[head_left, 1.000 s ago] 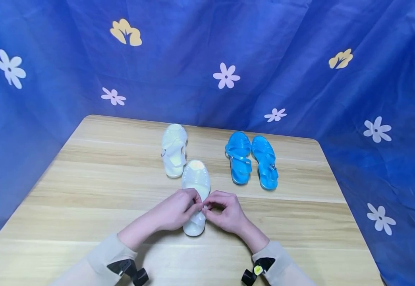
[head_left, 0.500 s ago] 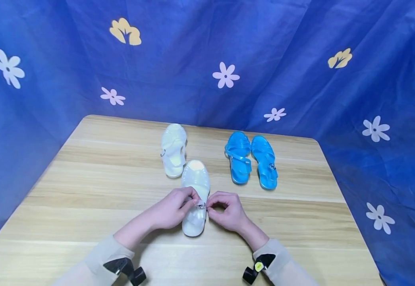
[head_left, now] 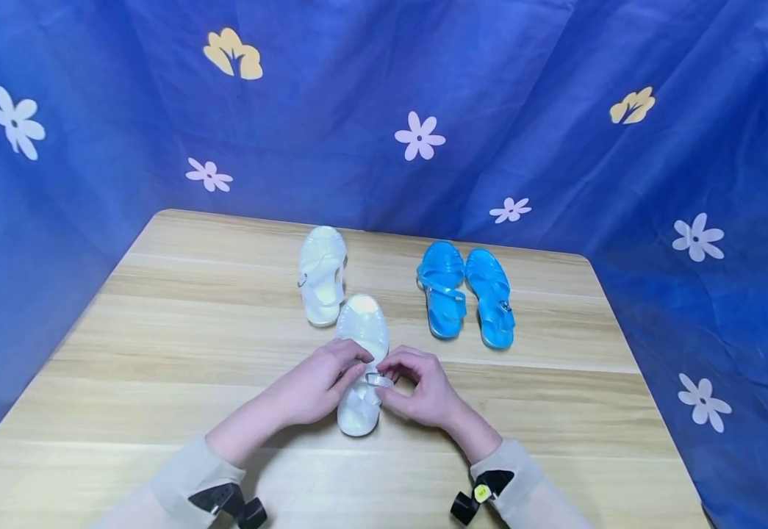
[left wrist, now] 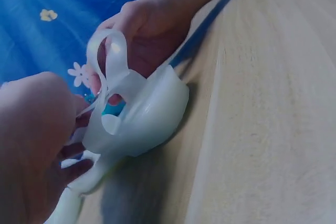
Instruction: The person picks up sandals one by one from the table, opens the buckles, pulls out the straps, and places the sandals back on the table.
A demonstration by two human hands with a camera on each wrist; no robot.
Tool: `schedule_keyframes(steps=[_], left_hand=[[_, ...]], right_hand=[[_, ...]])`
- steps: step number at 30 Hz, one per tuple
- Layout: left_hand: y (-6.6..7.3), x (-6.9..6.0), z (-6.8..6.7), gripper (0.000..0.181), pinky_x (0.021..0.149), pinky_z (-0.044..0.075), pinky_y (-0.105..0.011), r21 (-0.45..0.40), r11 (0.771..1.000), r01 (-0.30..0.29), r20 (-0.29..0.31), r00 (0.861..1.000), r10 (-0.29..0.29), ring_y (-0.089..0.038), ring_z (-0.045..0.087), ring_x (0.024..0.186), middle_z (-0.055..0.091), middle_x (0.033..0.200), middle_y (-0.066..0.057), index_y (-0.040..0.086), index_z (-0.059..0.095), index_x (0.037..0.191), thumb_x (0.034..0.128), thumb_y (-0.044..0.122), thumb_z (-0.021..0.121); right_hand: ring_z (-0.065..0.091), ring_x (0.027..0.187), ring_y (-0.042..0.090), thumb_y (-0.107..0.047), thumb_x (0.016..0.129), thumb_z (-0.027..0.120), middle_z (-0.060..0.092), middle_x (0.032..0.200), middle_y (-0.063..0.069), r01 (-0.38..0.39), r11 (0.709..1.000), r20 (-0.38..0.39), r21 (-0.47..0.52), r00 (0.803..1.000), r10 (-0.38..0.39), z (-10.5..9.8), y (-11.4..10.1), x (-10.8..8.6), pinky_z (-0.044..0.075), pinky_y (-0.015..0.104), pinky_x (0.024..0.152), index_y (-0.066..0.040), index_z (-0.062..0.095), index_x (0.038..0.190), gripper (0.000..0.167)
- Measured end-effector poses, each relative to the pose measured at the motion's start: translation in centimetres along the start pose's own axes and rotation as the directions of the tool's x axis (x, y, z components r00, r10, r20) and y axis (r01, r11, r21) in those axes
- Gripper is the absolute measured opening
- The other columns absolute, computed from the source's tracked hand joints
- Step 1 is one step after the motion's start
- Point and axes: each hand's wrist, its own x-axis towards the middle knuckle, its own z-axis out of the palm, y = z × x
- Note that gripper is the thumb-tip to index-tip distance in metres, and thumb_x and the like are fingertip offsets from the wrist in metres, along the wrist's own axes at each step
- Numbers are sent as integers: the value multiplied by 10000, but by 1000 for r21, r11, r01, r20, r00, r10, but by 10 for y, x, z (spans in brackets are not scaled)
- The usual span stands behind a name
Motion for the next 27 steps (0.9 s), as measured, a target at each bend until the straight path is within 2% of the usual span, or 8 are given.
schedule_keyframes(steps=[4, 8, 13, 18, 23, 27], left_hand=[[3, 3, -4, 95, 908, 516, -397, 186, 981, -51, 4, 999, 51, -136, 568, 996, 635, 989, 79, 146, 704, 1042, 1066, 206, 634], [5, 4, -6, 111, 867, 493, -387, 238, 970, -46, 18, 999, 43, -137, 521, 943, 560, 921, 93, 168, 628, 960, 1047, 228, 664], [4, 4, -4, 117, 812, 494, -357, 168, 986, 7, 24, 1000, -11, -133, 504, 917, 527, 913, 92, 161, 596, 955, 1041, 182, 672], [0, 4, -3, 117, 800, 520, -349, 83, 995, 58, 27, 998, -61, -115, 540, 900, 557, 916, 105, 181, 620, 945, 1045, 190, 681], [-2, 5, -2, 141, 812, 535, -362, 34, 999, 39, 77, 996, -42, -84, 583, 872, 593, 900, 136, 221, 664, 939, 1077, 224, 635], [-3, 5, -1, 167, 789, 523, -350, -1, 1000, 20, 85, 996, -20, -83, 578, 840, 597, 871, 148, 244, 666, 938, 1093, 236, 606]], right_hand=[[650, 830, 191, -85, 890, 864, 707, 954, 12, -3, 993, 43, -117, 999, 8, -3, -9, 9, 607, 335, 725, -109, 775, 1072, 204], [611, 801, 154, -158, 919, 843, 678, 931, -2, -24, 977, 131, -210, 990, 53, -5, -20, 17, 550, 256, 689, -161, 767, 1078, 177], [567, 772, 121, -152, 903, 836, 643, 892, 19, -47, 958, 184, -281, 978, 102, -6, -27, 25, 491, 228, 648, -151, 731, 1046, 177], [573, 761, 125, -97, 864, 828, 633, 866, 15, -62, 961, 171, -268, 979, 111, -6, -25, 27, 500, 224, 643, -142, 718, 1000, 180], [586, 758, 149, -64, 826, 813, 612, 841, 6, -58, 976, 145, -209, 985, 90, -4, -19, 25, 527, 275, 635, -106, 688, 950, 181], [591, 744, 157, -59, 817, 792, 621, 842, -19, -18, 984, 127, -179, 991, 41, -3, -14, 22, 539, 323, 608, -140, 692, 954, 189]])
